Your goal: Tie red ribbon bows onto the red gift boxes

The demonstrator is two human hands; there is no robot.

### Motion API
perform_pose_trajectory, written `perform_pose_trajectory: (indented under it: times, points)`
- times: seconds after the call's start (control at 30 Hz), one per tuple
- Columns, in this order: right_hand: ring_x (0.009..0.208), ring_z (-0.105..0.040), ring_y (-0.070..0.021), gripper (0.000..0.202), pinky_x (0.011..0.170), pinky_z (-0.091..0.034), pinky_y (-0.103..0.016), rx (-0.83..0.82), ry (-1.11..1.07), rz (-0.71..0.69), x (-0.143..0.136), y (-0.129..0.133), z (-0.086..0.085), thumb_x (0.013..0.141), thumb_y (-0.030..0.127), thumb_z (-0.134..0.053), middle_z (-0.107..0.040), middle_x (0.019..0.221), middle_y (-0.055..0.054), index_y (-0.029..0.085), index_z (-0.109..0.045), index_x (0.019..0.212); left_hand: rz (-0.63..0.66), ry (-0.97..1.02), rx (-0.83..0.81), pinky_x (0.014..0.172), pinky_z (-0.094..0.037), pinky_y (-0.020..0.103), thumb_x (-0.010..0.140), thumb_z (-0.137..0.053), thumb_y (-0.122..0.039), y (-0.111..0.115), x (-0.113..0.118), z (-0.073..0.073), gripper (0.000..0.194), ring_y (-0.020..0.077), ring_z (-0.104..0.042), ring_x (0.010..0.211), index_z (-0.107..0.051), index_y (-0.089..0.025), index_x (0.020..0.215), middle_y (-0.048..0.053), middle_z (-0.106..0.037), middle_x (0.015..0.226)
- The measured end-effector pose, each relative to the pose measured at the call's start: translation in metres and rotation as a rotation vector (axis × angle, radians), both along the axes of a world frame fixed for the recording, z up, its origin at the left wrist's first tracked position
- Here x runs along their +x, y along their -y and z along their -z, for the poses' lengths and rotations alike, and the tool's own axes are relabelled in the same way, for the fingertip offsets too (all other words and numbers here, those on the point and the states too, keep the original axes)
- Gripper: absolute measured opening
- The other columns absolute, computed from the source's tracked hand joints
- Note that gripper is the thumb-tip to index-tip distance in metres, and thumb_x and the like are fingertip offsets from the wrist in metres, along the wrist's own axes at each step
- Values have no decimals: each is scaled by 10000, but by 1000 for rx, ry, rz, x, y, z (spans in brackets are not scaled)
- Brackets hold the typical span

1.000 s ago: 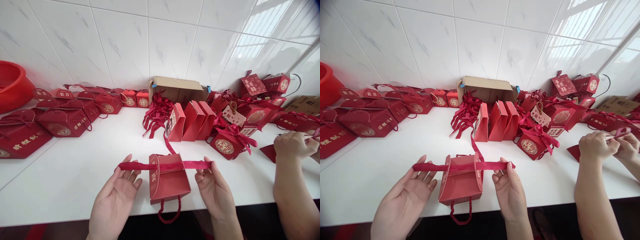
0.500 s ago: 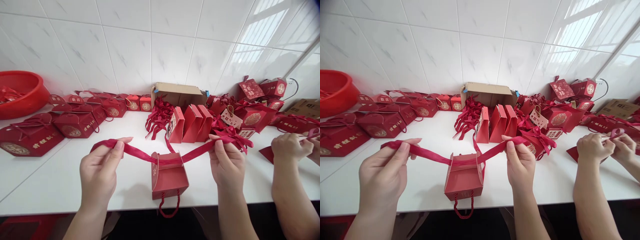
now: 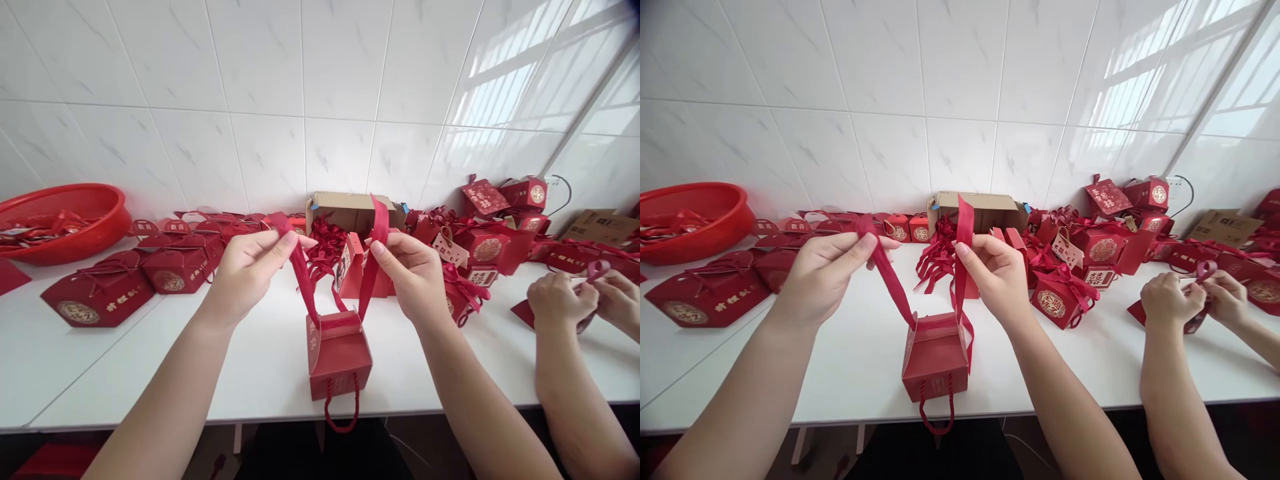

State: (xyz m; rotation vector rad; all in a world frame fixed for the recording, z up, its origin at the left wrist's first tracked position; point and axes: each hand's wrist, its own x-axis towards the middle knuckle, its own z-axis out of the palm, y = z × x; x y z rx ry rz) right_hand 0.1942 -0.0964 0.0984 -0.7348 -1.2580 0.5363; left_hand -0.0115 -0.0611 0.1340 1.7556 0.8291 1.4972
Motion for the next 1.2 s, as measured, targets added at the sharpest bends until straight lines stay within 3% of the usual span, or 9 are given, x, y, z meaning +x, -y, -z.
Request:
perform_pose_trajectory:
  times: [0.1, 0.43, 0.7, 0.83, 1.1, 1.2]
  points:
    - [722, -625, -125, 116, 670, -515, -263, 1, -2, -9, -2, 0, -5, 796, 327, -682, -685, 788, 5, 228, -704, 851, 98, 35, 35, 778, -499, 284, 740, -727, -355, 1, 7, -3, 200, 188, -652, 845, -763, -191, 849, 45, -731, 833]
    - [705, -633, -117, 101, 658, -542, -260, 8, -66, -60, -6, -1, -16, 749, 315, -728, -701, 780, 14, 245, -732, 822, 171, 27, 73, 797, -500, 256, 816, -655, -329, 2, 13, -6, 186, 175, -653, 896, -757, -194, 895, 54, -740, 893]
    - [707, -670, -133, 131, 661, -583, -282, -43, -79, -111, -9, 2, -24, 740, 328, -734, -725, 776, 7, 237, -743, 834, 122, 62, 29, 887, -491, 321, 754, -711, -390, -1, 8, -5, 231, 210, -659, 937, -760, -196, 868, 67, -742, 908]
    - [716, -666, -130, 78, 658, -572, -278, -2, -81, -93, -7, 3, -29, 754, 299, -725, -720, 781, 20, 253, -743, 814, 66, 91, 40, 846, -522, 334, 704, -744, -421, -6, 4, -10, 251, 246, -664, 923, -758, -187, 794, 68, -737, 828]
    - [754, -639, -143, 80, 682, -539, -299, -44, -102, -80, -2, 2, -13, 741, 336, -738, -677, 757, 23, 265, -729, 775, 47, 237, 53, 814, -544, 302, 649, -802, -249, -7, -2, 3, 153, 178, -671, 816, -753, -222, 792, 14, -728, 811]
    - [767, -636, -151, 84, 701, -536, -316, -30, -97, -73, -1, 1, -13, 741, 345, -734, -678, 779, 19, 264, -723, 757, 28, 270, 41, 799, -547, 307, 653, -798, -254, -8, -3, 7, 140, 178, -673, 791, -753, -216, 781, 13, -731, 794]
